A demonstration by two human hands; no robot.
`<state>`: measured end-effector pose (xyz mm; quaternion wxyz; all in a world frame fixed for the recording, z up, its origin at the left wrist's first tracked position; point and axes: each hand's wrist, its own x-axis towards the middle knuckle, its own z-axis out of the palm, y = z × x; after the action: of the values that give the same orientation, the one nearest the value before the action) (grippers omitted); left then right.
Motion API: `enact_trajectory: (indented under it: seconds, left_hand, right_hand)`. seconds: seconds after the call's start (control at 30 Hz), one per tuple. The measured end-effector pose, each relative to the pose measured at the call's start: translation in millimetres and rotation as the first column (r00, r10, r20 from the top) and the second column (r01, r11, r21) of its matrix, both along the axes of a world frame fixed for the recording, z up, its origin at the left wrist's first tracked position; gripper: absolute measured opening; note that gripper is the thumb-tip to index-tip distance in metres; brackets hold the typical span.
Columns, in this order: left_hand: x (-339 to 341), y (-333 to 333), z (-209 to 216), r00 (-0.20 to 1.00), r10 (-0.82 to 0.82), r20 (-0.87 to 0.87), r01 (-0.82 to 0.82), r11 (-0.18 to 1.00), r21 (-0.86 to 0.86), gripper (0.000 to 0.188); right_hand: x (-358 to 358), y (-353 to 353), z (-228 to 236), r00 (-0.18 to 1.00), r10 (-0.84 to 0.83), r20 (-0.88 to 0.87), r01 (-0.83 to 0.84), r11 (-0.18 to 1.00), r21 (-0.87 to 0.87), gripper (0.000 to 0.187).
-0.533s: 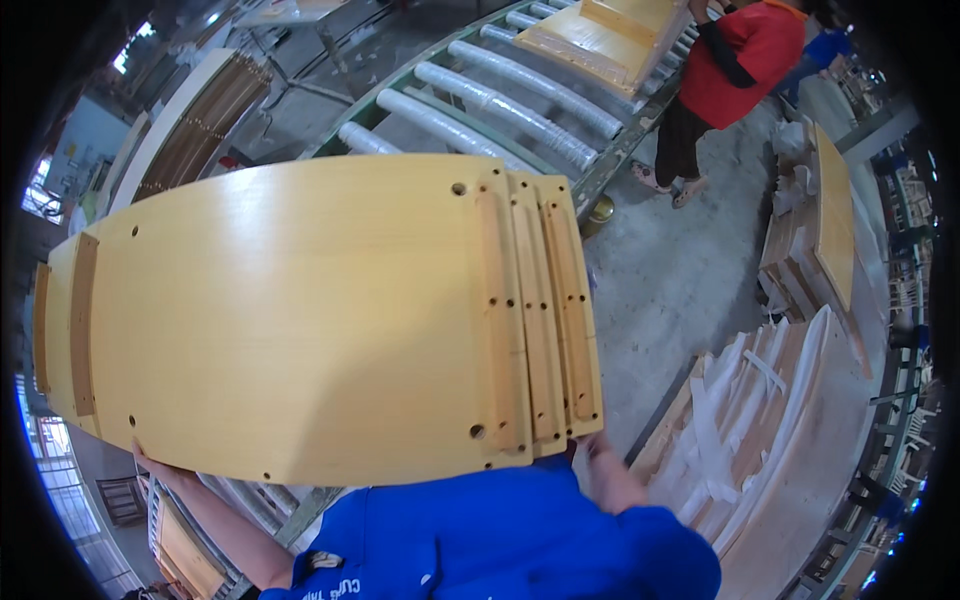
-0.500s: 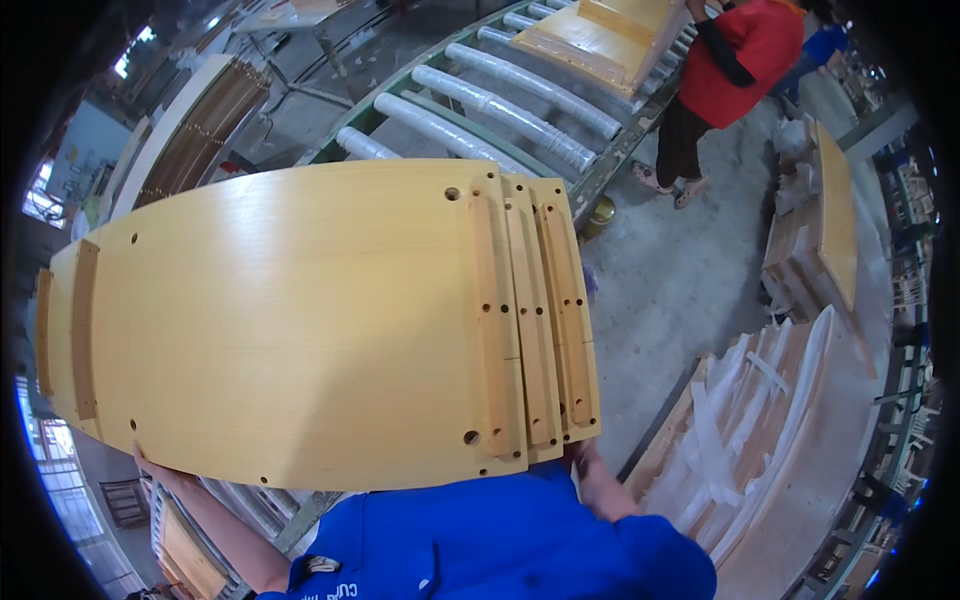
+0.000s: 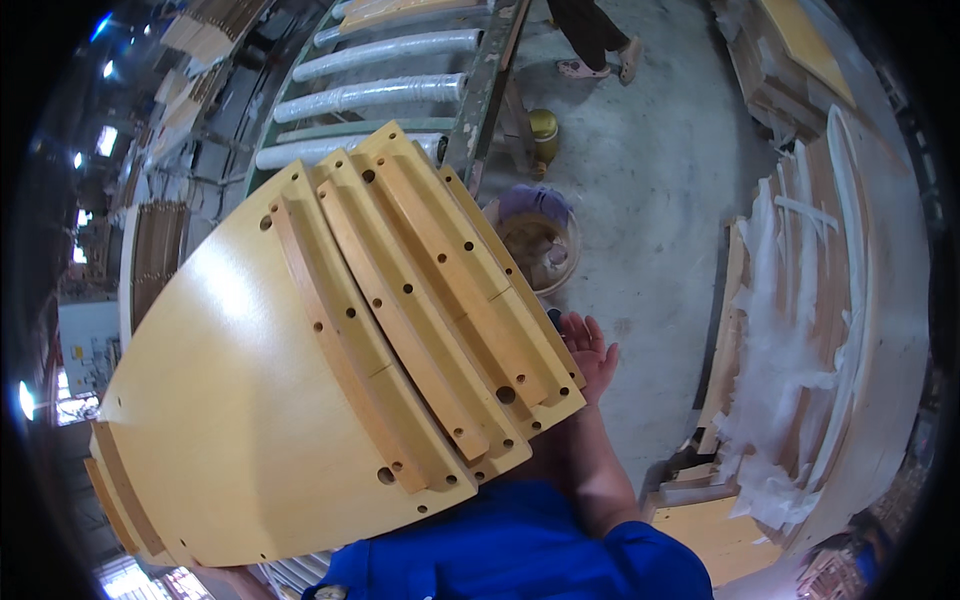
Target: The person wipes the surface of large yellow wooden panels with a white cloth. They move along a roller conveyor, handling multiple panels one at a time, wiping edges and faces, then placing them back on the conveyor or stacking them.
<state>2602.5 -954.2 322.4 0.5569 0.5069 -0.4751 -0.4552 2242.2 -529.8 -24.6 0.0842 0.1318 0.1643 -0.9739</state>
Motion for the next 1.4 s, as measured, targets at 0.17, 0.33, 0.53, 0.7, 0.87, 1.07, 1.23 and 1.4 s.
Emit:
enact_trajectory:
  seconds: [0.17,0.33,0.53,0.7,0.87,1.07,1.23,1.4]
  left_hand:
    - [-22.4,3.0,-8.8,0.998,0.040,0.038,-0.038,0.998,-0.052,0.056]
    - [-54.5,3.4,-13.9,0.992,0.109,0.063,-0.104,0.992,-0.074,0.056]
    - [-82.6,-3.9,-16.5,0.979,0.181,0.091,-0.173,0.981,-0.093,0.056]
    - [-106.2,-10.9,-10.6,0.965,0.238,0.108,-0.224,0.966,-0.127,0.056]
    - [-112.4,-13.1,-5.0,0.942,0.310,0.132,-0.286,0.942,-0.174,0.056]
    - [-128.0,-26.8,-4.4,0.730,0.519,0.445,-0.262,0.813,-0.520,0.051]
    - [-139.5,-64.2,-26.4,0.419,0.638,0.647,-0.040,0.724,-0.688,0.039]
    - [-120.6,-48.1,-23.7,-0.156,0.880,0.449,0.178,0.472,-0.864,0.023]
  right_hand:
    - [-8.1,-7.2,4.3,0.996,-0.094,-0.001,0.090,0.964,-0.250,0.064]
    - [-29.8,-13.1,7.3,0.992,-0.082,0.099,0.090,0.993,-0.076,0.062]
    - [-101.4,-40.0,12.1,0.989,-0.054,0.136,0.039,0.993,0.113,0.059]
    - [-184.3,-74.7,13.4,0.987,-0.105,0.122,0.056,0.935,0.350,0.059]
    - [-276.4,-122.7,19.4,0.978,-0.209,0.014,0.136,0.686,0.715,0.046]
    - [-392.3,-178.9,37.1,0.711,-0.038,-0.702,0.700,-0.048,0.712,0.041]
    - [-442.2,-198.4,61.1,0.805,0.125,-0.581,0.583,0.020,0.812,0.038]
    - [-429.5,-206.9,52.0,0.540,0.143,-0.830,0.816,0.153,0.557,0.046]
